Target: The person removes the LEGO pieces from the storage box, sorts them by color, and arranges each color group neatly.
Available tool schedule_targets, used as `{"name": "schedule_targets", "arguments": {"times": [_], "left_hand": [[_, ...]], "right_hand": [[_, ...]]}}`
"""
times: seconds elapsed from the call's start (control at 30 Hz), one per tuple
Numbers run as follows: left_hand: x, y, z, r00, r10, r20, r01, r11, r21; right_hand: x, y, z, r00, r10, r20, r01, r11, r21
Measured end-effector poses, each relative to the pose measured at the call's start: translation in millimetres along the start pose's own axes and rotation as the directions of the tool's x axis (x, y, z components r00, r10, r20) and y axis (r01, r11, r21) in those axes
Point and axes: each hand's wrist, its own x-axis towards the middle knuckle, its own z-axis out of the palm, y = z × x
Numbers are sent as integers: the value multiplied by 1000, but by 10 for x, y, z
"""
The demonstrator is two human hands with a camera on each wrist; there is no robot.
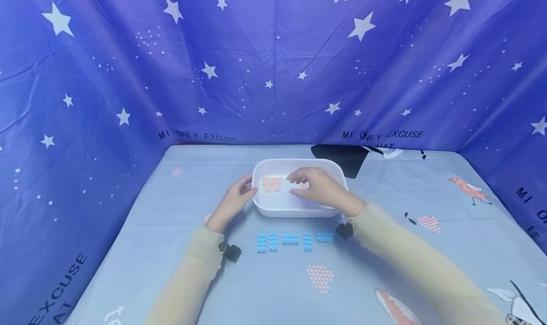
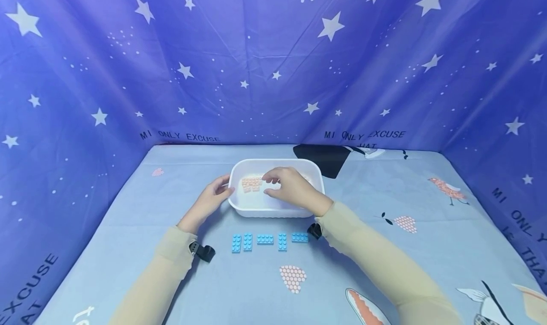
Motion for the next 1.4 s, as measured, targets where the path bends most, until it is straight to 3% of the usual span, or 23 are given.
{"name": "schedule_targets", "arguments": {"times": [0.27, 0.7, 1.07, 1.4], "left_hand": [[-9, 21, 12, 1000, -11, -2, 11, 1000, -8], [-14, 7, -5, 1000, -5, -1, 5, 1000, -19], [-16, -7, -11, 1000, -7, 6, 7, 1000, -22], [-19, 24, -5, 1000, 6, -1, -6, 1000, -28]], "right_hand": [[154, 41, 128, 999, 50, 21, -51, 998, 35], [365, 142, 285, 997, 66, 46, -69, 995, 73], [431, 213, 394, 991, 108, 74, -114, 989, 93], [566, 186, 458, 983, 159, 95, -165, 984, 60]]}}
